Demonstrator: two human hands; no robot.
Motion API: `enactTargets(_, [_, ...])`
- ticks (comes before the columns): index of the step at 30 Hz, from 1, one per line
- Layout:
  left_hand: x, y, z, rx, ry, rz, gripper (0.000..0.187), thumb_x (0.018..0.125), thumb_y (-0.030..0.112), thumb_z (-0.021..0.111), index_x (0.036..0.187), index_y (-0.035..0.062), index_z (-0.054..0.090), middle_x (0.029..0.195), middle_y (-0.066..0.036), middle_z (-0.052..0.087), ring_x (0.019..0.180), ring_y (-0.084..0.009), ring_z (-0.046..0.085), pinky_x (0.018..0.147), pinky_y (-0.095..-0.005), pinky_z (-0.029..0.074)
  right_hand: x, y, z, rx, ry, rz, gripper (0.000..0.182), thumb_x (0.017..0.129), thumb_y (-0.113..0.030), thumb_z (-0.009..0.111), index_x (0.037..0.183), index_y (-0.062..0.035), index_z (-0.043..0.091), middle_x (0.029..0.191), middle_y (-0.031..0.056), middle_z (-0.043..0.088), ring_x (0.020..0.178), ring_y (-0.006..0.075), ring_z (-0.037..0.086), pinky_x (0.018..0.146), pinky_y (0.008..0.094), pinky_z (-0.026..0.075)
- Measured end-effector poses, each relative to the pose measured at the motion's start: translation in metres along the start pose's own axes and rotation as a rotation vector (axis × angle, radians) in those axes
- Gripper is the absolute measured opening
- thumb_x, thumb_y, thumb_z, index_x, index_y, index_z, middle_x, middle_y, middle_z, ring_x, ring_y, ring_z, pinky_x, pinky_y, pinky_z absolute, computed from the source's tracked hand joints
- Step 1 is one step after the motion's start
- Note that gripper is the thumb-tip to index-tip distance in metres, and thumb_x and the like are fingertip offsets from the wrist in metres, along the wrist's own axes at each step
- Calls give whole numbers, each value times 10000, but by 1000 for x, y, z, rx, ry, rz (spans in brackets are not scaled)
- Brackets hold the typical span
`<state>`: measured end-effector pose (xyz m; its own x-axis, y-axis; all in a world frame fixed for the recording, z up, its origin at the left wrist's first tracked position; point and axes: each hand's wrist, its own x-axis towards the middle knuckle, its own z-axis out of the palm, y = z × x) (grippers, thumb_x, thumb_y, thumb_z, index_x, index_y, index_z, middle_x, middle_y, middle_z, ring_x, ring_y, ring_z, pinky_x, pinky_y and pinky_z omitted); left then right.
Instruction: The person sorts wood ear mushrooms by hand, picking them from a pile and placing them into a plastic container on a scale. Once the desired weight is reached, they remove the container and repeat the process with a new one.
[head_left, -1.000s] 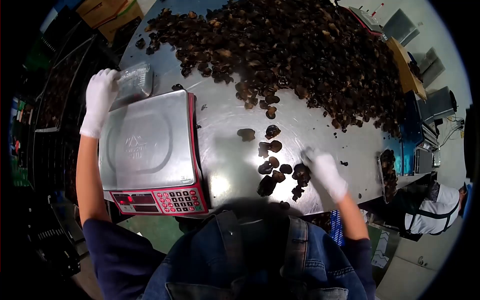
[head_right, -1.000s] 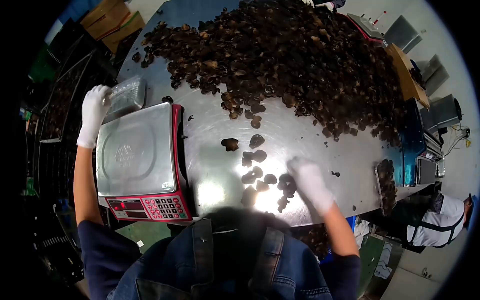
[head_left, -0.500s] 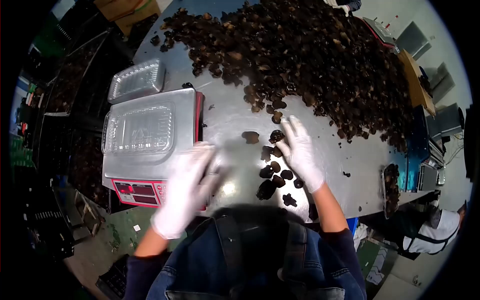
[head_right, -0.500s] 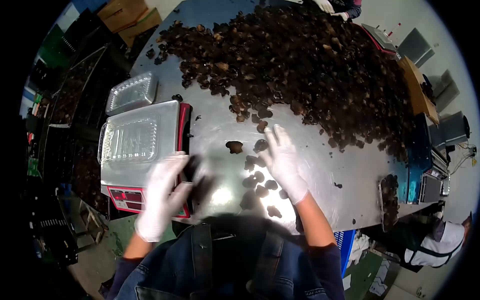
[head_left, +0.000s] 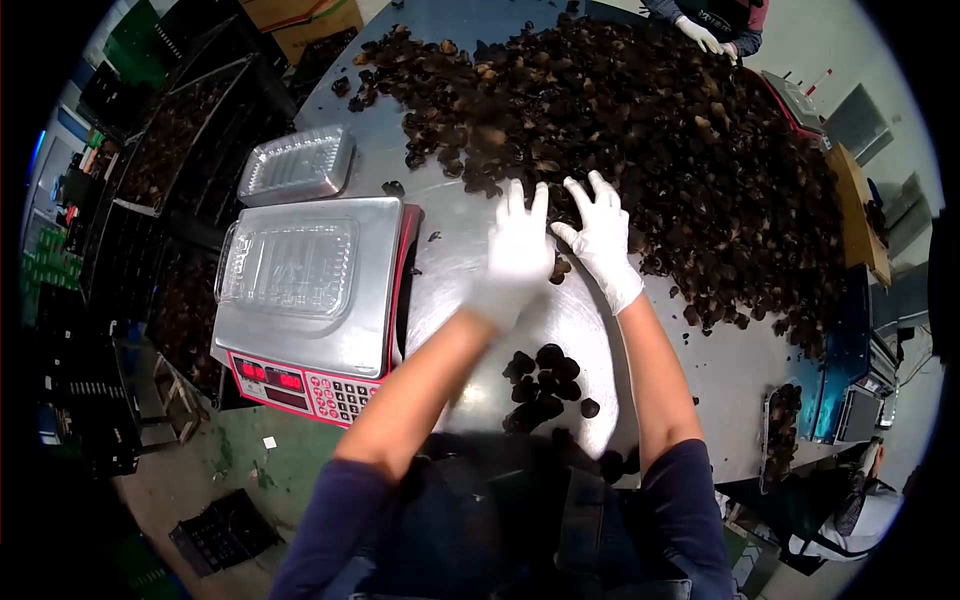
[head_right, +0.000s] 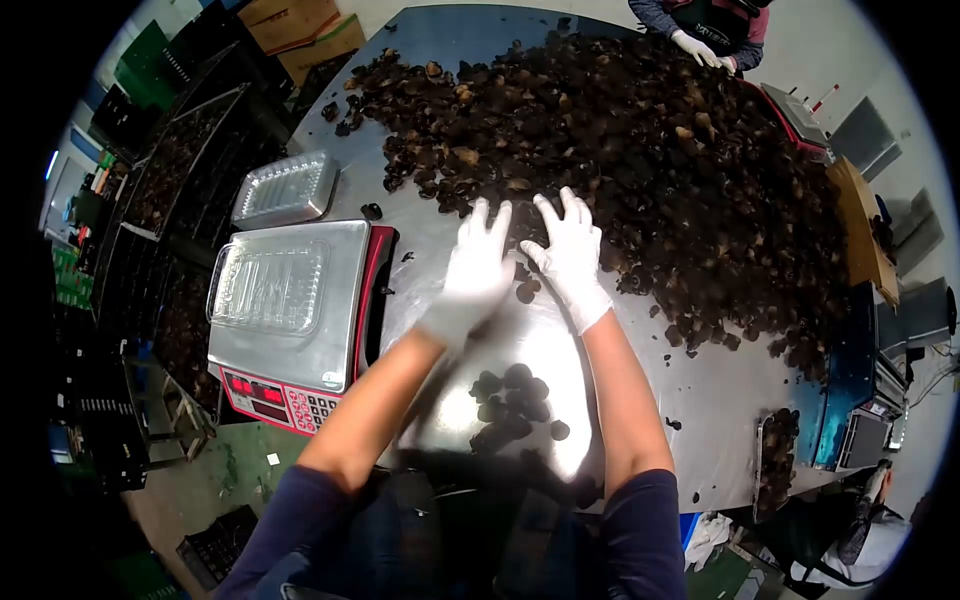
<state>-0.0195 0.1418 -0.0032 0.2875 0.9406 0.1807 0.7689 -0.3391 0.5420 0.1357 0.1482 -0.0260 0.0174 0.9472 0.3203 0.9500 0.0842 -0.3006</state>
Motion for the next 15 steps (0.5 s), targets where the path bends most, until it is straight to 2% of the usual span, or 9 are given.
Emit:
enactTargets(1, [24, 4, 4, 83, -80, -94, 701, 830, 108, 614, 1484, 98, 360, 1536, -302, 234, 1353, -474, 338, 1074, -485, 401, 0, 3, 2, 7, -85, -4, 602, 786, -305, 752, 1342, -176, 559, 1418, 126, 472, 1325, 313, 402, 1009, 450, 411])
enactTargets(2, [35, -4, 18, 145, -4, -76, 632, 806, 98, 637, 1411, 96, 456, 1452, -280, 383, 1290, -446, 426, 1039, -466, 437, -7, 2, -3, 144, -92, -34, 484, 779, -224, 756, 1240, -142, 633, 1317, 144, 546, 1214, 334, 503, 987, 418, 450])
enactTargets(4, [45, -13, 10, -14, -268, -84, 449, 814, 108, 639, 1259, 93, 583, 1310, -224, 527, 1183, -402, 528, 990, -434, 472, -43, -5, -22, 252, -110, -212, 276, 763, -117, 704, 1038, -90, 696, 1082, 120, 641, 1052, 326, 589, 934, 405, 484])
enactTargets(5, [33, -19, 11, 18, -244, -7, 373, 814, 120, 647, 1185, 92, 614, 1226, -198, 565, 1132, -381, 556, 961, -429, 483, -67, -2, -21, 203, -217, -277, 212, 789, -122, 704, 999, -88, 708, 1029, 101, 657, 995, 315, 612, 915, 407, 495])
enactTargets(6, [11, -26, 11, 50, -218, 66, 299, 814, 131, 654, 1110, 90, 645, 1143, -172, 602, 1080, -360, 584, 931, -424, 494, -98, -11, -32, 243, -439, -77, 133, 833, -141, 698, 957, -98, 718, 1046, 91, 664, 1011, 288, 621, 902, 406, 494])
enactTargets(7, [-12, -16, -10, 62, -301, 62, 286, 814, 144, 659, 1094, 88, 652, 1119, -167, 605, 1057, -350, 595, 902, -425, 501, -123, 3, -24, 405, -356, -292, 91, 866, -152, 691, 946, -118, 720, 1058, 79, 671, 1008, 263, 639, 857, 400, 498])
enactTargets(10, [-68, -8, -59, -51, -288, 186, 244, 818, 178, 672, 1042, 82, 665, 1015, -142, 613, 948, -335, 629, 822, -424, 520, -105, -11, -76, 322, -271, -149, 103, 855, -89, 690, 953, -77, 720, 1057, 70, 675, 1008, 251, 641, 874, 370, 480])
enactTargets(12, [-69, -11, -78, -34, -351, 100, 242, 827, 177, 668, 1049, 82, 672, 1045, -141, 619, 963, -329, 632, 838, -415, 520, -72, 4, -57, 363, -55, -11, 154, 821, -116, 691, 975, -117, 701, 1030, 56, 675, 900, 263, 641, 798, 362, 503])
enactTargets(15, [-51, -10, -80, -39, -363, -82, 285, 840, 170, 659, 1107, 70, 663, 1134, -161, 615, 1040, -336, 615, 899, -408, 506, -30, 12, -21, 138, 120, -18, 385, 828, -190, 706, 1196, -102, 636, 1229, 143, 598, 1116, 316, 556, 915, 410, 473])
